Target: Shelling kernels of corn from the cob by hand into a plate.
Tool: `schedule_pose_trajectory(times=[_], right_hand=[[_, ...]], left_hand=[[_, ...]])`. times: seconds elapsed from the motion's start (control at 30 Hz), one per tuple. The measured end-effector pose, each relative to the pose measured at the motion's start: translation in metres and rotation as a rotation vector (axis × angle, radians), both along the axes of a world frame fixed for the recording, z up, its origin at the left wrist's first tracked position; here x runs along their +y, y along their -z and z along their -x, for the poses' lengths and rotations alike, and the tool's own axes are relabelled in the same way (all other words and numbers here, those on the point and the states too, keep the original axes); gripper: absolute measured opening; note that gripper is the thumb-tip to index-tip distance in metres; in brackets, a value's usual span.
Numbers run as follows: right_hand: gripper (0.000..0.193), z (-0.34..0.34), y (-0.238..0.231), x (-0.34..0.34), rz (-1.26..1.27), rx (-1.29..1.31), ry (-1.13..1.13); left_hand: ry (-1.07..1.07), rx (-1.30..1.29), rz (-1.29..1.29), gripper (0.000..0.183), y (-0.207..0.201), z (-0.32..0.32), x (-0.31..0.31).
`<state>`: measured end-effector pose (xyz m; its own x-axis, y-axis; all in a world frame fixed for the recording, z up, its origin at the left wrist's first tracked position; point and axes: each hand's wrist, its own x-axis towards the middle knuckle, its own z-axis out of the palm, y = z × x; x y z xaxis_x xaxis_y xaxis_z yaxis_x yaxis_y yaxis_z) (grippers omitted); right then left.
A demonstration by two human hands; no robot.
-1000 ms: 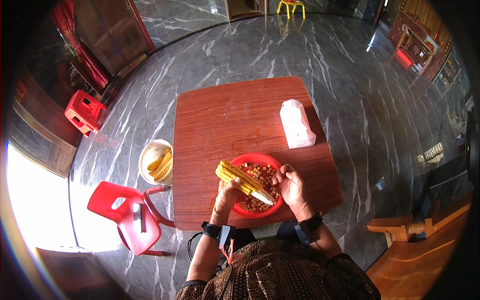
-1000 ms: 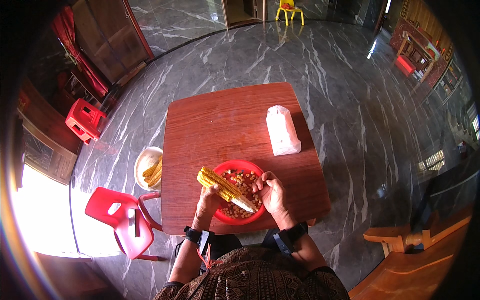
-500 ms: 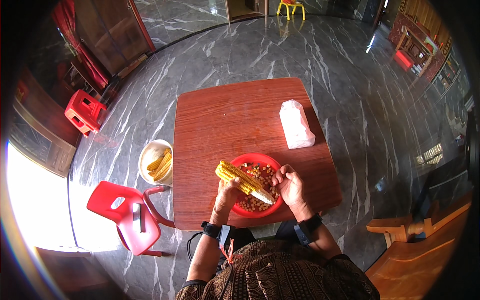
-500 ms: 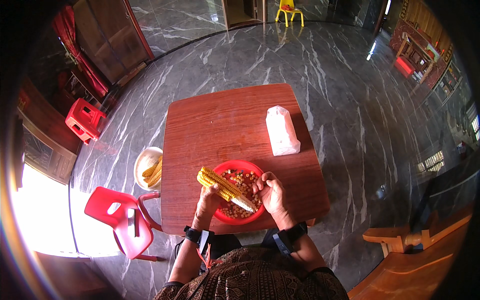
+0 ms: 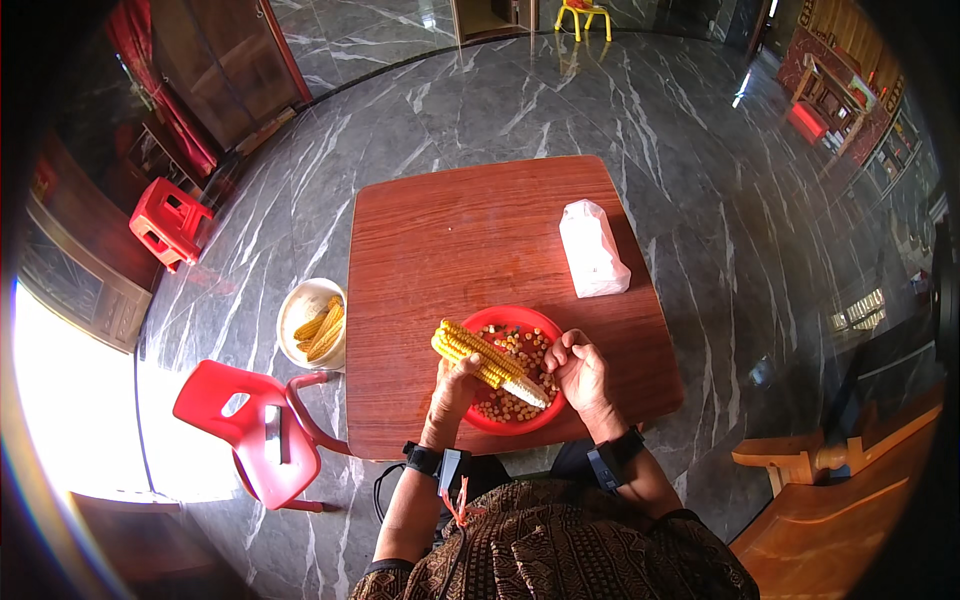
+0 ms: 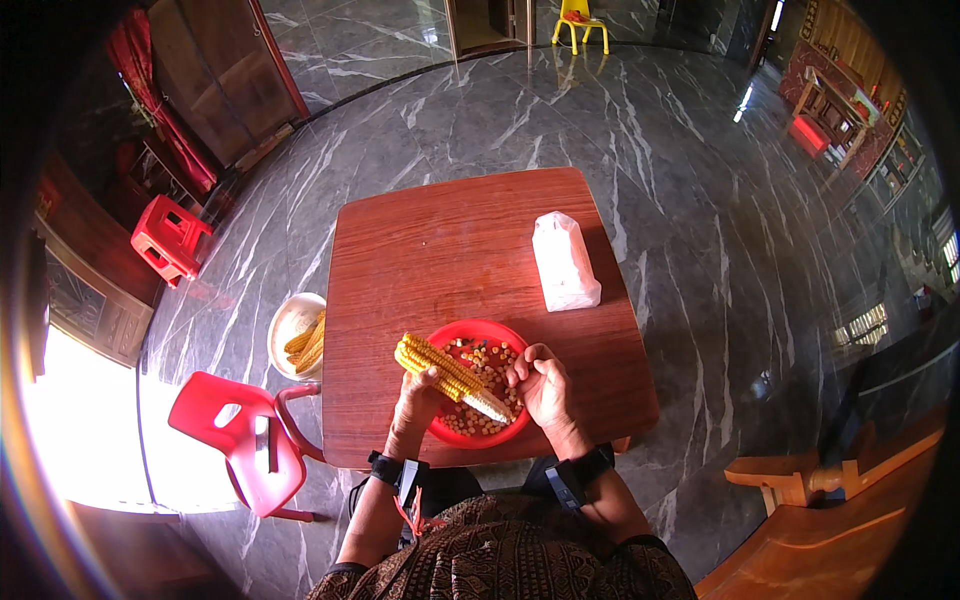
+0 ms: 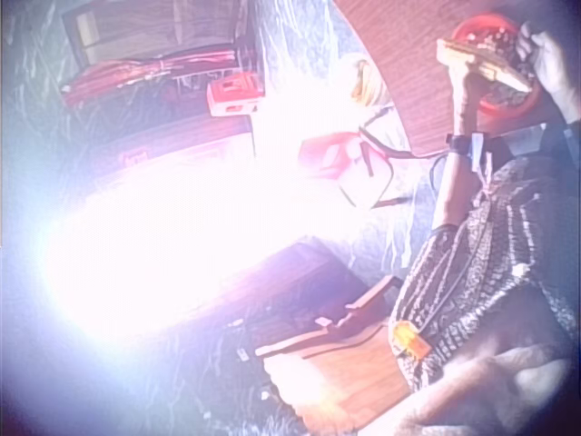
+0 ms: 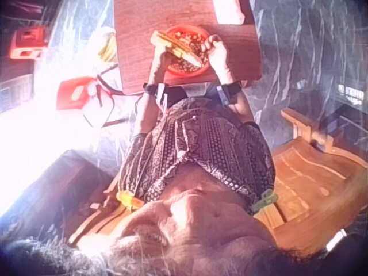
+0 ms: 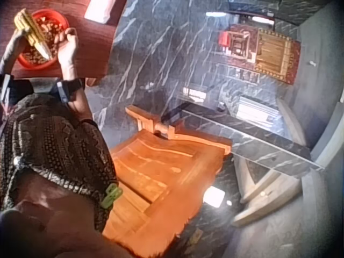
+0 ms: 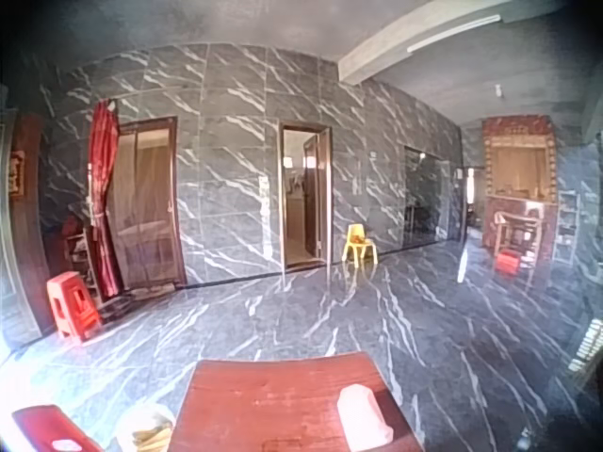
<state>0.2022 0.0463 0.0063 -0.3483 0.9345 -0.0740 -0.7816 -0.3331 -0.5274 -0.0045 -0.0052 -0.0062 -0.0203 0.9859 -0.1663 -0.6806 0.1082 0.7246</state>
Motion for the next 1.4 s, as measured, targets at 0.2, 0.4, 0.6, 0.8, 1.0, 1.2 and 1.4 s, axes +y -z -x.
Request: schedule_pose_trajectory(times=[0.2, 0.4, 0.6, 0.8, 1.0, 1.2, 1.4], right_hand=[[0.013, 0.001, 0.000, 0.000, -0.011, -0.015, 0.006], [0.014, 0.003, -0.004, -0.002, -0.069, -0.155, 0.019], [0.013, 0.006, -0.002, -0.003, -0.127, -0.270, 0.027], [0.009, 0.005, 0.003, -0.003, -0.137, -0.260, 0.008], [0.011, 0.005, 0.000, -0.003, -0.146, -0.264, 0.022], [0.015, 0.006, 0.000, -0.003, -0.137, -0.283, 0.037], [0.020, 0.005, -0.001, -0.004, -0.141, -0.243, 0.038]], left_hand=[[-0.028, 0.002, -0.017, 0.048, -0.001, -0.003, 0.001], [-0.032, -0.006, -0.007, 0.048, -0.005, -0.004, 0.001], [-0.038, -0.011, -0.021, 0.047, -0.002, -0.004, 0.001], [-0.025, -0.004, -0.032, 0.047, -0.004, -0.004, 0.002], [-0.047, -0.041, -0.034, 0.043, 0.002, -0.004, 0.002], [-0.064, 0.036, -0.002, 0.053, 0.009, -0.002, 0.002], [-0.063, 0.018, -0.002, 0.052, 0.000, -0.005, 0.001]])
